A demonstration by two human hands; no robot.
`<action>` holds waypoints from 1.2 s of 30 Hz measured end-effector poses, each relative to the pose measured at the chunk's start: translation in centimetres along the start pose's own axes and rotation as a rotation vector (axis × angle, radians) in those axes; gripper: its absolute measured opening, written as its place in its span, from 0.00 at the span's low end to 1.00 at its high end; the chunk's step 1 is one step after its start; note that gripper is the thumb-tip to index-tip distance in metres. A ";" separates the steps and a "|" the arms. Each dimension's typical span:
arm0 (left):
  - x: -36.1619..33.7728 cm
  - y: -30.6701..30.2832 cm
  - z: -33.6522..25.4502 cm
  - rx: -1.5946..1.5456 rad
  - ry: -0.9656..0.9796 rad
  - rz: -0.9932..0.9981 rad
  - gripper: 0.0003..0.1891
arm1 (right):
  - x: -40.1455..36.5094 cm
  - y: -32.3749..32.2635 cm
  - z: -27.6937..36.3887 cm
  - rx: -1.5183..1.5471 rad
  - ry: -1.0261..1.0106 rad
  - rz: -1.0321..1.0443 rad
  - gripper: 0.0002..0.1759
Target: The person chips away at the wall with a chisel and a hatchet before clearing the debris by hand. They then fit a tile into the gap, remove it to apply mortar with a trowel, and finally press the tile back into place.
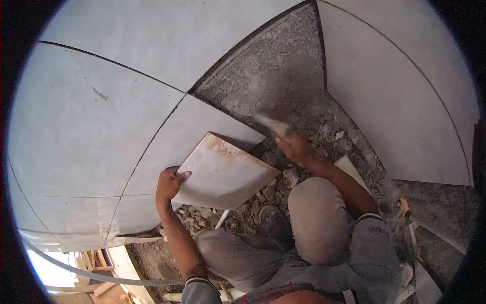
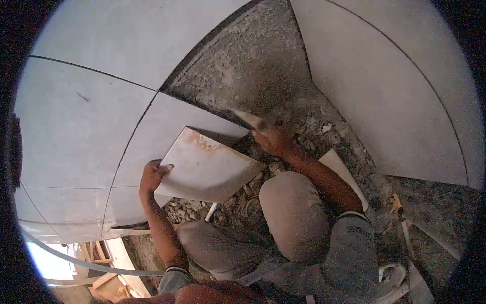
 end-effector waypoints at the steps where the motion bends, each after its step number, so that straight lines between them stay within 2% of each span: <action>1: -0.1 0.2 -0.2 0.003 0.027 -0.044 0.17 | 0.2 0.6 -1.0 -0.005 -0.006 -0.005 0.27; 3: 0.3 -0.2 -0.2 0.019 0.069 -0.092 0.16 | 0.9 0.9 -0.8 -0.228 -0.144 -0.234 0.27; 4: 1.0 -0.2 0.3 0.061 0.102 -0.106 0.16 | 1.4 0.0 -1.3 -0.235 -0.156 -0.241 0.27; 6: -0.3 0.3 0.8 0.107 0.078 -0.074 0.16 | -0.9 -1.8 2.0 -0.106 0.211 0.143 0.29; 7: -0.3 0.0 -0.4 0.062 0.055 -0.053 0.17 | -1.0 -1.2 1.3 -0.106 0.215 0.150 0.29; 8: -0.3 -0.3 -1.2 0.022 0.038 -0.031 0.17 | -1.2 -0.3 0.4 -0.070 0.135 0.046 0.30; 10: 0.5 0.3 1.1 -0.055 0.029 -0.021 0.18 | -0.5 0.4 -1.0 -0.046 0.038 -0.071 0.32; 13: 0.2 0.2 0.3 0.036 0.121 -0.115 0.18 | 1.4 -0.6 0.3 -0.146 0.051 -0.010 0.29; 14: 0.2 0.0 -0.6 0.032 0.119 -0.116 0.18 | 0.9 -3.0 3.9 -0.115 0.120 0.067 0.29; 15: -0.4 -0.1 -0.8 0.014 0.059 -0.073 0.18 | -0.3 -3.4 5.6 -0.068 0.212 0.166 0.29; 16: -0.3 0.0 -0.9 -0.014 0.013 -0.046 0.18 | -0.6 -3.0 4.8 -0.068 0.217 0.182 0.29; 18: 0.3 -0.2 0.6 0.005 0.032 -0.072 0.18 | -1.1 -1.9 2.1 0.058 0.137 0.002 0.27; 19: 0.4 -0.2 0.4 -0.006 0.021 -0.051 0.18 | -0.3 -1.0 0.2 0.050 0.131 -0.005 0.27; 21: 0.0 0.1 0.4 -0.014 0.025 -0.034 0.18 | 1.2 0.5 -2.6 -0.297 -0.006 0.198 0.27; 22: -0.1 0.1 0.7 -0.003 0.052 -0.050 0.18 | 0.6 0.6 -3.3 -0.293 -0.008 0.174 0.27; 24: 0.8 -0.1 -0.2 -0.010 0.069 -0.070 0.18 | -1.1 -0.7 -2.2 -0.384 -0.166 -0.057 0.26; 25: 0.7 -0.2 -1.1 0.035 0.111 -0.085 0.18 | -1.9 -1.4 -1.0 -0.380 -0.151 -0.024 0.26; 26: 0.0 -0.1 -1.2 0.091 0.143 -0.085 0.18 | -2.6 -3.6 4.8 -0.173 0.060 0.009 0.27; 27: 0.5 -0.4 -0.1 0.090 0.020 -0.001 0.17 | -2.0 -3.7 4.6 -0.072 0.158 0.011 0.28; 28: 0.7 -0.3 0.0 0.097 0.024 0.001 0.17 | -1.4 -3.8 4.4 0.029 0.256 0.003 0.28; 29: 0.5 -0.2 0.3 0.021 0.028 -0.003 0.17 | -0.6 -1.1 -1.0 -0.057 0.151 0.000 0.28; 31: 0.3 0.3 1.1 -0.070 0.043 -0.021 0.16 | 0.4 -0.2 -2.8 -0.160 0.029 -0.005 0.27; 33: 0.7 0.2 1.6 -0.010 0.033 -0.071 0.16 | 1.0 -0.6 -0.4 -0.136 0.178 0.117 0.27; 34: 1.3 -0.2 1.2 0.002 0.052 -0.072 0.16 | 0.9 -1.2 0.0 -0.130 0.177 0.095 0.27; 36: 0.8 -0.1 0.5 -0.036 0.022 -0.037 0.16 | -0.6 -1.4 -0.1 -0.139 0.042 -0.011 0.24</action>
Point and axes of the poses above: each hand's wrist, its own x-axis towards the middle knuckle, its own y-axis out of the palm, z = x × y, the point moved 1 cm from there along x, towards the middle knuckle, and after that the axes turned 3 degrees about -x, right-handed, at the moved point
